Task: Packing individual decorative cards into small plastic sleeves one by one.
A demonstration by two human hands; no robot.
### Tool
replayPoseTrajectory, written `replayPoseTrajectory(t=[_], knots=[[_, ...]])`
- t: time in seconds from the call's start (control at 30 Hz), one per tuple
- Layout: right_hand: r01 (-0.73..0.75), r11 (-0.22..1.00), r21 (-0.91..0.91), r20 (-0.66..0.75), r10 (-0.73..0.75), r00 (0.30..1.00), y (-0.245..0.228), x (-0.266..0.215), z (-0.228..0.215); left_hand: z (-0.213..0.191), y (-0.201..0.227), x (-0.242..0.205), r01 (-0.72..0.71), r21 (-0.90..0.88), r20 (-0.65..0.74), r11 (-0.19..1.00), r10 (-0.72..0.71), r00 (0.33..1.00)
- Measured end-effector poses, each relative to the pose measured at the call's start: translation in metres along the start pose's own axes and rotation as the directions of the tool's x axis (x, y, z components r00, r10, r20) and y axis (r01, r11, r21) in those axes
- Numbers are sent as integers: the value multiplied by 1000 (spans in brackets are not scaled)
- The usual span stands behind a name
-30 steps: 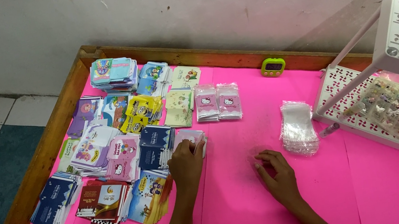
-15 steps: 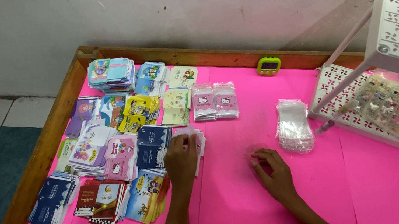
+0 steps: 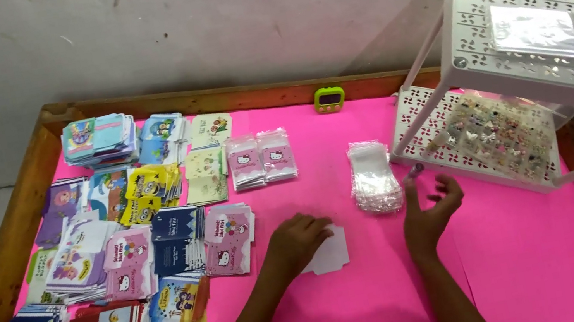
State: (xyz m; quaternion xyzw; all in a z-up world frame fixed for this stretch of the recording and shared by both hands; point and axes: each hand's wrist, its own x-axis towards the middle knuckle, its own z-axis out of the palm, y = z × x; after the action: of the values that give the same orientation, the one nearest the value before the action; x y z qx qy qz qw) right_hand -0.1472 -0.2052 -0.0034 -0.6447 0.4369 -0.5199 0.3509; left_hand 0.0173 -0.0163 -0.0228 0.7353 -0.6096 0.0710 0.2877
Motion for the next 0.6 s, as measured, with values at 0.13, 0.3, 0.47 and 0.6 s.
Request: replayPoseTrajectory(t=[0.13,0.3,0.47,0.6], knots=[[-68,988,-139,143,88,986,1,22,-5,11,1,0,31,125,18,992,-34,999],[-70,991,-117,67,78,995,23,28,4,6,17,-25,92,34,99,995,-95,991],[54,997,53,-21,-53,998,-18,6,5,11,9,-26,71,36,87,997,-74,993],[1,995,99,318,-33,947,9,-36,-3,4,11,-24,50,-88,192,995,-33,981]])
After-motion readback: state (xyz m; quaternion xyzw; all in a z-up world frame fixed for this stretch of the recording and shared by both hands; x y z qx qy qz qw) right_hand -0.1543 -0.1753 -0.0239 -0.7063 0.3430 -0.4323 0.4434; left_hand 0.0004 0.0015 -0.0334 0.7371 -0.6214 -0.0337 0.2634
